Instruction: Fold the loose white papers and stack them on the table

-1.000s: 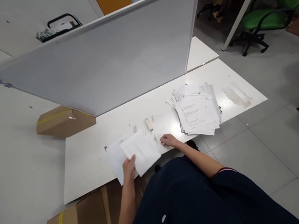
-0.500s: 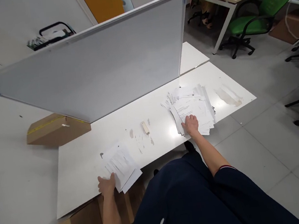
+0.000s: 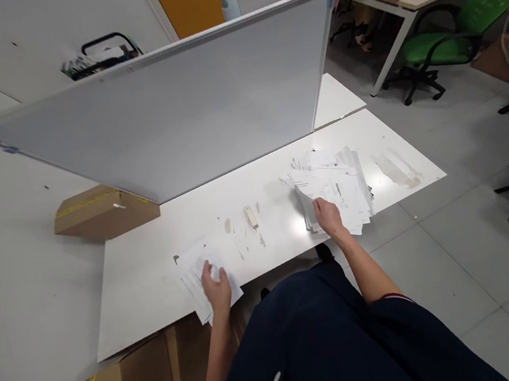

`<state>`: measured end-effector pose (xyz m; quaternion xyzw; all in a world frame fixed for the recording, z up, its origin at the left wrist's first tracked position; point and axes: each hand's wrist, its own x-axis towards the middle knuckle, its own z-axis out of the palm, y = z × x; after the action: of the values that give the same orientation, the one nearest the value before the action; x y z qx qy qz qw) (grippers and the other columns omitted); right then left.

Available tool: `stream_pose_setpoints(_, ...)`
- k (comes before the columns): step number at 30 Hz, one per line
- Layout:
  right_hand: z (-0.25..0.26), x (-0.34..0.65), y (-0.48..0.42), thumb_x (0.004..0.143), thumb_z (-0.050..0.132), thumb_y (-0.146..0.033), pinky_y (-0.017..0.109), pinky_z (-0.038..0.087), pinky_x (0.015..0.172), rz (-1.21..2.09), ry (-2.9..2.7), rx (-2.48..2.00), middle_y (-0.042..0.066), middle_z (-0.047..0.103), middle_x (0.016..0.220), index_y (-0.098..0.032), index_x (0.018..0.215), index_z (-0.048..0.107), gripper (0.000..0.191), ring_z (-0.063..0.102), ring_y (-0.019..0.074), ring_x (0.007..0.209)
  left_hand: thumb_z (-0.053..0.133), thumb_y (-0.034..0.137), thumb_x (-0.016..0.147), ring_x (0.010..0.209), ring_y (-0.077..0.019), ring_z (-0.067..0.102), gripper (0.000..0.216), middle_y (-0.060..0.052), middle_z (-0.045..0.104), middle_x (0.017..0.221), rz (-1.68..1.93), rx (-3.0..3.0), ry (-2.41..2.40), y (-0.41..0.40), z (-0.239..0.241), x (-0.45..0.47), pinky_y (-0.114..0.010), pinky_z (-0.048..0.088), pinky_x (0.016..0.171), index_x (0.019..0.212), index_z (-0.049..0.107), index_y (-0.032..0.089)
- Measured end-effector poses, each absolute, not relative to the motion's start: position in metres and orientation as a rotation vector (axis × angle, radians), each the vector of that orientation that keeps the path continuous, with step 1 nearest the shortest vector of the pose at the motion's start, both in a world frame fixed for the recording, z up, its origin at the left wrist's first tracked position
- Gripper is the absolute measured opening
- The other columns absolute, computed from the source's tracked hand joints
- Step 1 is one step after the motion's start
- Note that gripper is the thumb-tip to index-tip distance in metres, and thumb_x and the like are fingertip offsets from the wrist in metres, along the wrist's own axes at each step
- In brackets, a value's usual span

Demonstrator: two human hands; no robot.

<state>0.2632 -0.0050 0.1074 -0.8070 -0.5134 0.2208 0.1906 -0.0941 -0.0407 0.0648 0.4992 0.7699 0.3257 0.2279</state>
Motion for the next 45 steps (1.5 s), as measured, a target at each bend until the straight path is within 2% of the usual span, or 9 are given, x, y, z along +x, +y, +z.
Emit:
stream_pose_setpoints(5, 0.144, 0.216, -0.017, 0.078, 0.04, -0.047, 0.022, 0.035, 0.055, 1.161, -1.235, -1.63, 0.001, 0.053, 0.066, -0.017, 0.073, 0.054, 0.034, 0.046, 0.013, 0.061, 0.051, 0.047, 0.075, 0.102, -0.0213, 0.052, 0.055, -0.013, 0.059, 0.105, 0.81, 0.764, 1.445, -0.029, 0.086, -0.029, -0.034, 0.039, 0.087, 0.121, 0.043, 0.018)
stream_pose_setpoints(9, 0.143, 0.19, -0.027, 0.073, 0.047, -0.051, 0.023, 0.037, 0.053, 1.523, -1.046, -1.421, 0.0, 0.052, 0.063, -0.017, 0.076, 0.054, 0.035, 0.045, 0.0116, 0.056, 0.051, 0.052, 0.073, 0.1, -0.026, 0.054, 0.051, -0.013, 0.064, 0.091, 0.809, 0.591, 1.335, -0.02, 0.1, -0.013, -0.038, 0.042, 0.084, 0.108, 0.056, 0.015)
stream_pose_setpoints(21, 0.144, 0.189, -0.019, 0.072, 0.047, -0.055, 0.022, 0.038, 0.053, 1.943, -1.02, -1.295, 0.001, 0.051, 0.06, -0.017, 0.068, 0.051, 0.039, 0.048, 0.012, 0.058, 0.066, 0.039, 0.063, 0.095, -0.0196, 0.057, 0.04, -0.01, 0.064, 0.097, 1.051, 0.573, 1.241, -0.016, 0.109, -0.034, -0.031, 0.044, 0.083, 0.092, 0.06, 0.011)
stream_pose_setpoints(26, 0.144, 0.192, -0.011, 0.069, 0.053, -0.049, 0.019, 0.028, 0.044, 2.054, -1.09, -1.294, -0.006, 0.032, 0.047, -0.018, 0.056, 0.041, 0.036, 0.029, 0.006, 0.044, 0.062, 0.038, 0.067, 0.097, -0.0186, 0.056, 0.035, -0.009, 0.064, 0.098, 1.088, 0.658, 1.317, -0.016, 0.118, -0.043, -0.03, 0.044, 0.083, 0.092, 0.061, 0.012)
stream_pose_setpoints(29, 0.144, 0.188, -0.008, 0.068, 0.054, -0.049, 0.019, 0.028, 0.045, 2.095, -1.148, -1.248, -0.006, 0.031, 0.049, -0.017, 0.056, 0.039, 0.037, 0.027, 0.0055, 0.046, 0.061, 0.038, 0.068, 0.095, -0.0192, 0.057, 0.035, -0.009, 0.065, 0.093, 1.015, 0.744, 1.366, -0.017, 0.122, -0.046, -0.03, 0.045, 0.08, 0.092, 0.061, 0.012)
stream_pose_setpoints(34, 0.14, 0.185, -0.006, 0.072, 0.047, -0.051, 0.02, 0.026, 0.046, 1.906, -1.263, -1.315, -0.005, 0.03, 0.051, -0.018, 0.055, 0.037, 0.039, 0.028, 0.0067, 0.047, 0.056, 0.041, 0.072, 0.09, -0.0175, 0.058, 0.034, -0.007, 0.064, 0.093, 1.071, 0.792, 1.396, -0.018, 0.117, -0.049, -0.029, 0.044, 0.081, 0.091, 0.06, 0.014)
stream_pose_setpoints(38, 0.149, 0.204, -0.005, 0.079, 0.038, -0.039, 0.023, 0.027, 0.051, 1.224, -1.521, -1.654, -0.002, 0.037, 0.052, -0.018, 0.058, 0.044, 0.031, 0.035, 0.0107, 0.05, 0.055, 0.039, 0.073, 0.087, -0.0171, 0.058, 0.031, -0.008, 0.064, 0.092, 1.183, 0.645, 1.45, -0.016, 0.113, -0.057, -0.03, 0.045, 0.079, 0.091, 0.058, 0.013)
stream_pose_setpoints(41, 0.169, 0.218, -0.008, 0.08, 0.038, -0.03, 0.025, 0.03, 0.056, 0.765, -1.576, -1.85, 0.001, 0.049, 0.059, -0.02, 0.082, 0.056, 0.021, 0.044, 0.015, 0.056, 0.053, 0.038, 0.075, 0.087, -0.0166, 0.058, 0.027, -0.008, 0.063, 0.092, 1.182, 0.622, 1.489, -0.015, 0.115, -0.062, -0.028, 0.046, 0.077, 0.088, 0.057, 0.015)
stream_pose_setpoints(45, 0.194, 0.213, -0.013, 0.081, 0.038, -0.033, 0.025, 0.035, 0.061, 0.903, -1.551, -1.668, 0.003, 0.056, 0.07, -0.02, 0.101, 0.055, 0.029, 0.049, 0.0163, 0.064, 0.051, 0.042, 0.076, 0.079, -0.0145, 0.058, 0.027, -0.005, 0.062, 0.083, 1.108, 0.613, 1.517, -0.012, 0.12, -0.058, -0.024, 0.047, 0.067, 0.088, 0.055, 0.018)
